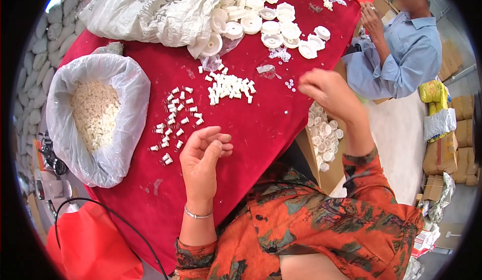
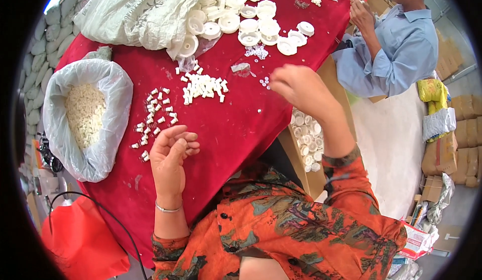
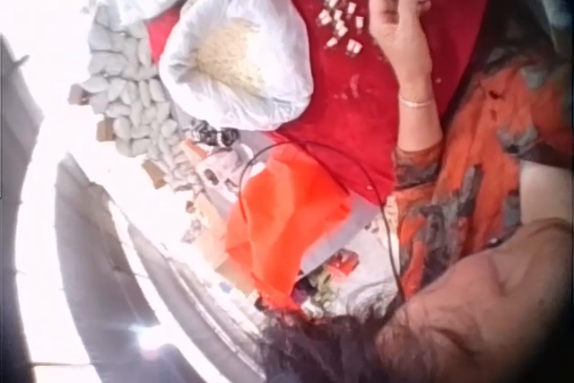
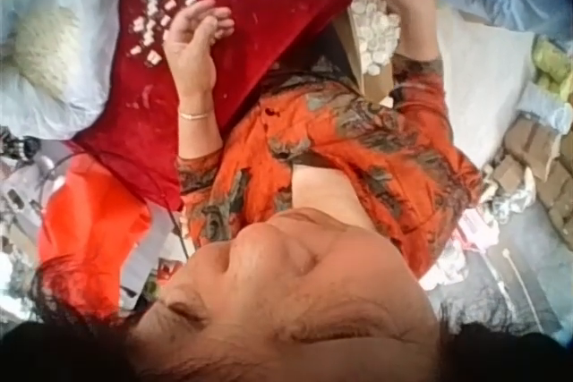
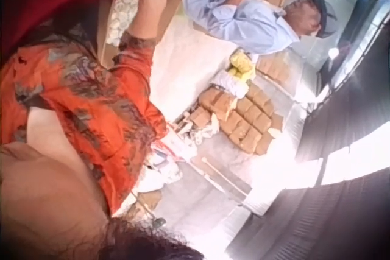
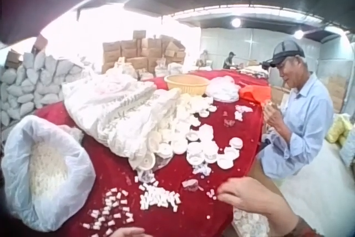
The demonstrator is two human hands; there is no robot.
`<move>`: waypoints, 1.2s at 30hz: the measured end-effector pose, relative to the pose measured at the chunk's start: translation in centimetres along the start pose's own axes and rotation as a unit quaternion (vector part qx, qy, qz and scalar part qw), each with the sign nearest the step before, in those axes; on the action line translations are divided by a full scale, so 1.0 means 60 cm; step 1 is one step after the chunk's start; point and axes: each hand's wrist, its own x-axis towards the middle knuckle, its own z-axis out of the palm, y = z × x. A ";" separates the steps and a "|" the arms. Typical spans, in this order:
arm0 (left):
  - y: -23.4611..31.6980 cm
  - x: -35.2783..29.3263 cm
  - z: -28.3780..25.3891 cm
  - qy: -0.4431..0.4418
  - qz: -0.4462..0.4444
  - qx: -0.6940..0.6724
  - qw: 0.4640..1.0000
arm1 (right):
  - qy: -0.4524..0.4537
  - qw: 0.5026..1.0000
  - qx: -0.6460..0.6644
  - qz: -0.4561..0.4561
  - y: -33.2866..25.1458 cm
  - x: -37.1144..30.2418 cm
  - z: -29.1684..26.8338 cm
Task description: The person assembles plastic components by hand, inserting springs and small plastic fittings into round plastic caps on the table.
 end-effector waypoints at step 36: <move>0.024 0.014 -0.042 0.104 0.098 0.093 0.985 | -0.229 0.843 0.463 -0.146 -0.203 0.114 0.142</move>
